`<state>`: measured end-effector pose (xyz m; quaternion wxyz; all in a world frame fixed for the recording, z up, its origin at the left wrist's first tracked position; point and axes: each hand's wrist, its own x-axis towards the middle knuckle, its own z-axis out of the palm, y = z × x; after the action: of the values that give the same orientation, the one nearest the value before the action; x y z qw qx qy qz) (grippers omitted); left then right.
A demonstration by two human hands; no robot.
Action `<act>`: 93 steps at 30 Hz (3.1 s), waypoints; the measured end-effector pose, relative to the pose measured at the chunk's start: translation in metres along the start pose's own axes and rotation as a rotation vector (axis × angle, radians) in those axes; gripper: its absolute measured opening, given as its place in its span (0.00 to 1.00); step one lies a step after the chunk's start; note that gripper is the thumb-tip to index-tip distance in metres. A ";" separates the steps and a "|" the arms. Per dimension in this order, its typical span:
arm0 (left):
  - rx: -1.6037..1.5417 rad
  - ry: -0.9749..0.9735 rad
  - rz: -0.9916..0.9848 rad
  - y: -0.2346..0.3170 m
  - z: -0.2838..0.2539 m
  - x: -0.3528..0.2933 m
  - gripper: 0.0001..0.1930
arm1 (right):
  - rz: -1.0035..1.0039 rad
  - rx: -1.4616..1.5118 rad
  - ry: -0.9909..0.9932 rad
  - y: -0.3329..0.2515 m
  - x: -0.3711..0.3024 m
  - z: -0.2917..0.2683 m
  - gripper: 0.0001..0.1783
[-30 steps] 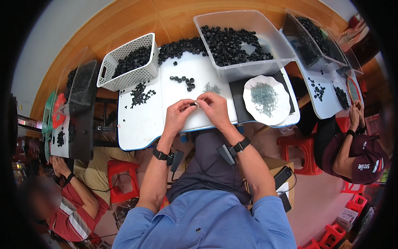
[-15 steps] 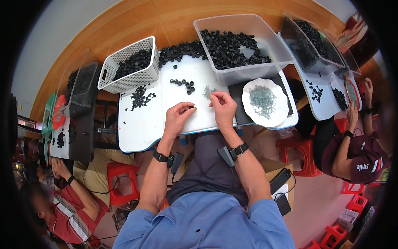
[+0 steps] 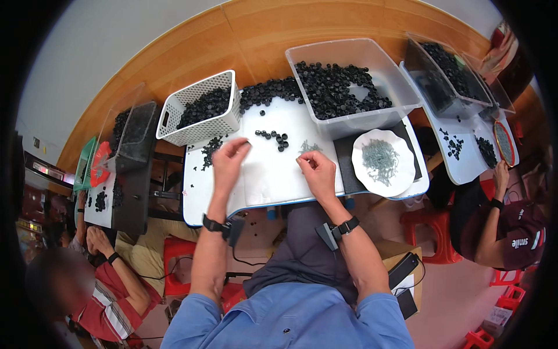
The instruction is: Assembling small black plastic or rubber components by inserting metal pins into them.
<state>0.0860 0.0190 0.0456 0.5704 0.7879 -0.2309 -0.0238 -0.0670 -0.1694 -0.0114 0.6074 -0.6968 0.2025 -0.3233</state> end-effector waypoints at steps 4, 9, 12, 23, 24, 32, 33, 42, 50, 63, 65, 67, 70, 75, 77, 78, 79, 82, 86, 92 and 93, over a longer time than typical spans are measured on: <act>0.135 0.154 0.218 0.031 -0.059 0.076 0.15 | -0.002 -0.023 -0.014 -0.002 0.000 0.003 0.05; 0.407 0.108 0.508 0.045 -0.048 0.103 0.21 | -0.012 0.011 0.004 0.001 0.001 0.000 0.04; 0.396 -0.237 0.528 0.021 -0.005 0.079 0.20 | -0.038 0.005 -0.003 -0.001 0.001 0.002 0.04; 0.468 -0.124 0.380 -0.018 0.054 0.002 0.13 | -0.042 -0.035 -0.004 -0.006 0.000 0.000 0.04; 0.460 -0.129 0.329 -0.019 0.052 0.001 0.13 | -0.048 -0.040 -0.001 -0.006 0.000 0.000 0.04; 0.470 -0.181 0.362 0.000 0.054 0.024 0.12 | -0.061 -0.026 -0.004 -0.006 0.001 0.000 0.04; 0.534 -0.219 0.366 0.002 0.055 0.030 0.12 | -0.063 -0.019 -0.005 -0.006 0.001 0.000 0.04; 0.663 -0.379 0.276 0.003 0.057 0.055 0.11 | -0.056 0.007 0.006 -0.003 0.000 0.001 0.03; 0.671 -0.385 0.286 0.002 0.056 0.054 0.11 | -0.036 -0.007 0.005 -0.001 0.000 0.001 0.04; 0.024 -0.144 0.021 -0.007 0.070 -0.043 0.12 | -0.004 0.309 0.220 0.002 0.004 -0.004 0.04; -0.046 -0.137 -0.025 -0.009 0.071 -0.053 0.11 | 0.001 0.302 0.240 0.001 0.004 -0.009 0.04; -0.050 -0.124 -0.006 -0.009 0.072 -0.055 0.11 | 0.007 0.293 0.264 0.001 0.004 -0.016 0.04; -0.022 -0.106 0.045 -0.012 0.070 -0.054 0.11 | -0.025 0.127 0.283 -0.007 0.002 -0.027 0.03; -0.022 -0.102 0.070 -0.017 0.070 -0.055 0.11 | -0.212 -0.489 0.079 -0.015 0.002 -0.041 0.06; -0.031 -0.103 0.084 -0.020 0.070 -0.055 0.11 | -0.200 -0.562 0.037 -0.016 0.001 -0.038 0.05; -0.035 -0.101 0.082 -0.018 0.070 -0.055 0.11 | -0.188 -0.626 -0.002 -0.017 0.001 -0.036 0.06; -0.051 -0.111 0.078 -0.017 0.069 -0.056 0.11 | -0.190 -0.629 -0.004 -0.015 0.002 -0.035 0.06; -0.075 -0.132 0.078 -0.016 0.069 -0.057 0.11 | -0.208 -0.759 -0.006 -0.012 0.004 -0.029 0.06; -0.076 -0.158 0.097 -0.014 0.068 -0.056 0.11 | -0.211 -0.869 -0.008 -0.013 0.008 -0.026 0.05; -0.050 -0.134 0.164 -0.013 0.067 -0.054 0.11 | -0.231 -0.866 -0.004 -0.017 0.004 -0.026 0.05; -0.047 -0.132 0.161 -0.012 0.067 -0.054 0.11 | -0.254 -0.820 0.013 -0.021 0.001 -0.025 0.05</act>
<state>0.0217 -0.0162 -0.0010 0.5723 0.7500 -0.3299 -0.0351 -0.0860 -0.1840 0.0109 0.2342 -0.8979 0.2306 -0.2928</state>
